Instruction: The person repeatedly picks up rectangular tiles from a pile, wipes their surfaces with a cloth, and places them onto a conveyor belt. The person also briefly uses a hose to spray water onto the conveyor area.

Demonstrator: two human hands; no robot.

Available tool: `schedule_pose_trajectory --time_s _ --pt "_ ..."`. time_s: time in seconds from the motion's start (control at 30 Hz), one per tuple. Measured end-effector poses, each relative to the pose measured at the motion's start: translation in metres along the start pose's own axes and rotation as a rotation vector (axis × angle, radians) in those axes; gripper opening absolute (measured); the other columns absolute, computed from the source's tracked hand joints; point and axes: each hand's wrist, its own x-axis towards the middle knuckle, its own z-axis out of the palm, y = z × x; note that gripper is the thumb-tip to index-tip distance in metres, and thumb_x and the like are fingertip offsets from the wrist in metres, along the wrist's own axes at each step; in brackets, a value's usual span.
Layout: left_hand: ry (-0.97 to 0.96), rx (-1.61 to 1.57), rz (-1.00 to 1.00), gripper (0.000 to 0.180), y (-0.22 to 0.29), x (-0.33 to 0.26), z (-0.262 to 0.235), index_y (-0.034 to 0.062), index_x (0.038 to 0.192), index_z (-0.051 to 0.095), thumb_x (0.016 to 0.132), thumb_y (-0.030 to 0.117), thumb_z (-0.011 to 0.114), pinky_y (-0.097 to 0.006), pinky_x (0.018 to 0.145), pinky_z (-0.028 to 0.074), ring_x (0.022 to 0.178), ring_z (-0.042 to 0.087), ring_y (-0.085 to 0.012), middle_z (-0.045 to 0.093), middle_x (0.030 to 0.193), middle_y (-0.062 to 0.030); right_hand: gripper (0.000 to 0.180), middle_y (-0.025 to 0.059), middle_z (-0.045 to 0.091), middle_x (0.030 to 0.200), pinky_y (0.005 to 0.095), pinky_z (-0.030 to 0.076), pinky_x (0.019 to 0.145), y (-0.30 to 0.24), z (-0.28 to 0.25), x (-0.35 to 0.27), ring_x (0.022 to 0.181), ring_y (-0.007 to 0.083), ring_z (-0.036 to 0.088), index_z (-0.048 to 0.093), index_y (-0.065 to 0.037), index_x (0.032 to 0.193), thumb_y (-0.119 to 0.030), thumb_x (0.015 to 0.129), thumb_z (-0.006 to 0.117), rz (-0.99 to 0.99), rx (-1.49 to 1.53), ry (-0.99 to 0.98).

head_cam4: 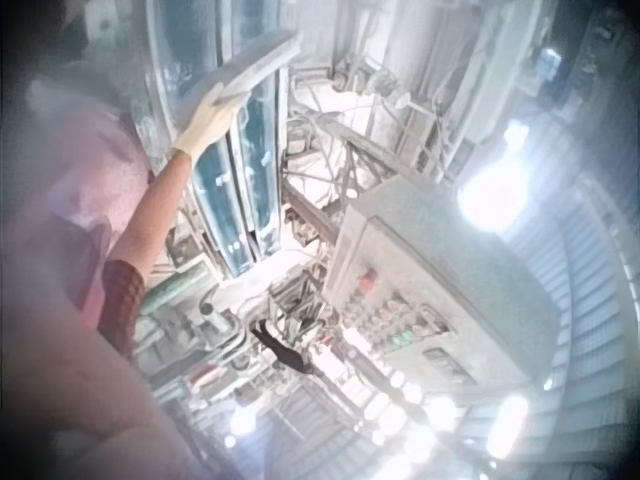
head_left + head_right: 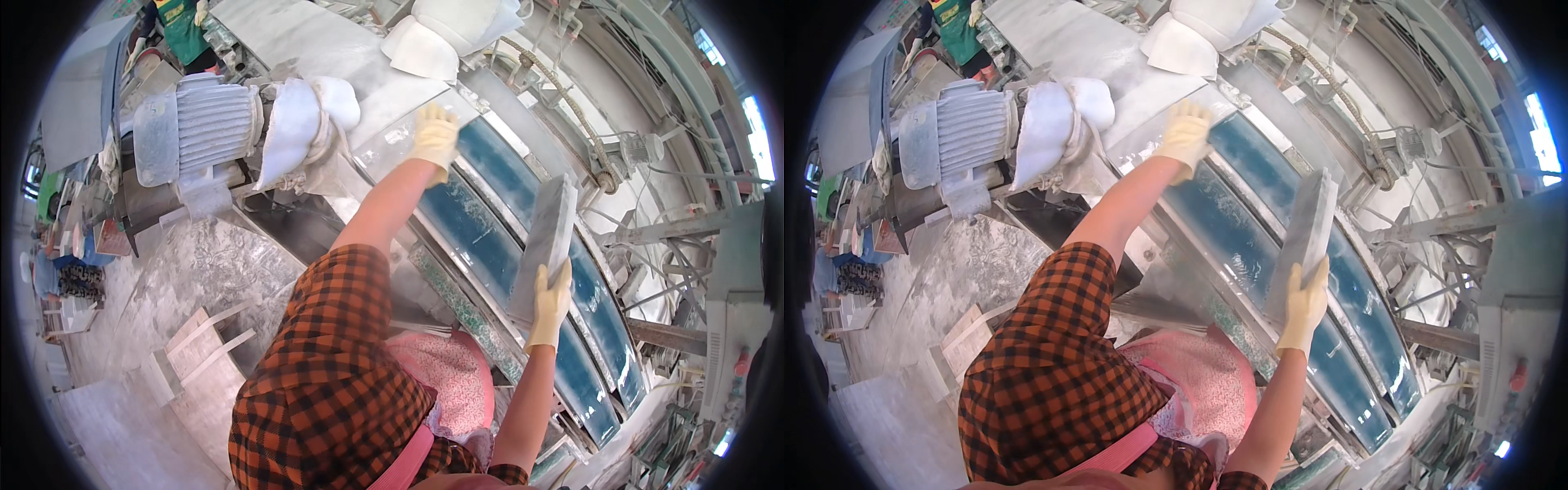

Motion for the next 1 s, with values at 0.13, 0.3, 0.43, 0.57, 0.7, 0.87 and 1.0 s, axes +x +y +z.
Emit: schedule_pose_trajectory --time_s 0.13,0.3,0.43,0.57,0.7,0.87,1.0 --pt "-0.246 -0.062 -0.219 0.076 -0.039 0.016 0.022 -0.0005 0.139 0.046 0.08 0.036 0.076 -0.051 0.109 0.032 0.131 0.04 -0.0444 0.046 0.139 -0.0263 0.07 0.0302 0.061 0.123 0.0483 0.049 0.089 0.003 -0.001 -0.001 0.106 0.0461 0.062 0.04 -0.005 0.147 -0.041 0.091 0.062 0.046 -0.005 -0.031" --pt "-0.404 0.146 -0.198 0.065 -0.018 0.027 0.039 -0.0021 0.142 0.04 0.089 0.027 0.064 -0.054 0.103 0.037 0.127 0.043 -0.0476 0.042 0.137 -0.0355 0.07 0.0298 0.061 0.124 0.0482 0.049 0.091 0.003 -0.004 -0.002 0.109 0.0456 0.062 0.04 -0.005 0.147 -0.041 0.091 0.062 0.003 0.022 0.022" --pt "-0.416 -0.045 -0.313 0.05 -0.016 0.038 0.042 -0.0044 0.136 0.048 0.094 0.021 0.054 -0.051 0.103 0.04 0.124 0.051 -0.0431 0.05 0.134 -0.0339 0.071 0.0294 0.06 0.125 0.0475 0.048 0.093 0.001 -0.006 0.0 0.112 0.0448 0.06 0.04 -0.005 0.147 -0.042 0.09 0.063 0.072 0.036 -0.041" --pt "-0.353 -0.744 -0.416 0.037 -0.032 0.047 0.003 -0.0058 0.119 0.062 0.091 0.016 0.051 -0.042 0.096 0.047 0.107 0.064 -0.0309 0.067 0.114 -0.0218 0.072 0.0291 0.06 0.125 0.0471 0.048 0.093 -0.001 -0.008 0.0 0.112 0.0445 0.06 0.04 -0.005 0.147 -0.044 0.09 0.062 0.11 0.075 -0.092" --pt "-0.412 -1.331 -0.2 0.035 0.005 0.002 -0.023 -0.009 0.11 0.064 0.089 0.014 0.049 -0.039 0.075 0.054 0.089 0.068 -0.0261 0.071 0.1 -0.0159 0.073 0.0273 0.06 0.126 0.0469 0.048 0.091 0.0 -0.007 -0.001 0.109 0.0445 0.061 0.041 -0.007 0.147 -0.049 0.09 0.06 0.104 -0.015 -0.061" --pt "-0.426 -1.303 -0.304 0.037 0.113 -0.055 -0.015 -0.0092 0.115 0.06 0.09 0.019 0.058 -0.037 0.07 0.055 0.081 0.069 -0.0259 0.069 0.095 -0.0198 0.083 0.0282 0.058 0.13 0.0461 0.048 0.095 -0.001 -0.011 -0.001 0.113 0.0431 0.06 0.036 -0.002 0.148 -0.056 0.089 0.058 0.097 -0.007 -0.073" --pt "-0.597 -1.329 -0.246 0.039 0.163 -0.083 -0.036 -0.0093 0.112 0.061 0.093 0.024 0.055 -0.038 0.076 0.055 0.087 0.068 -0.0267 0.068 0.098 -0.0204 0.091 0.0291 0.058 0.13 0.0451 0.048 0.095 -0.014 -0.022 0.002 0.113 0.0428 0.06 0.035 -0.001 0.149 -0.061 0.086 0.06 0.172 -0.033 -0.141"
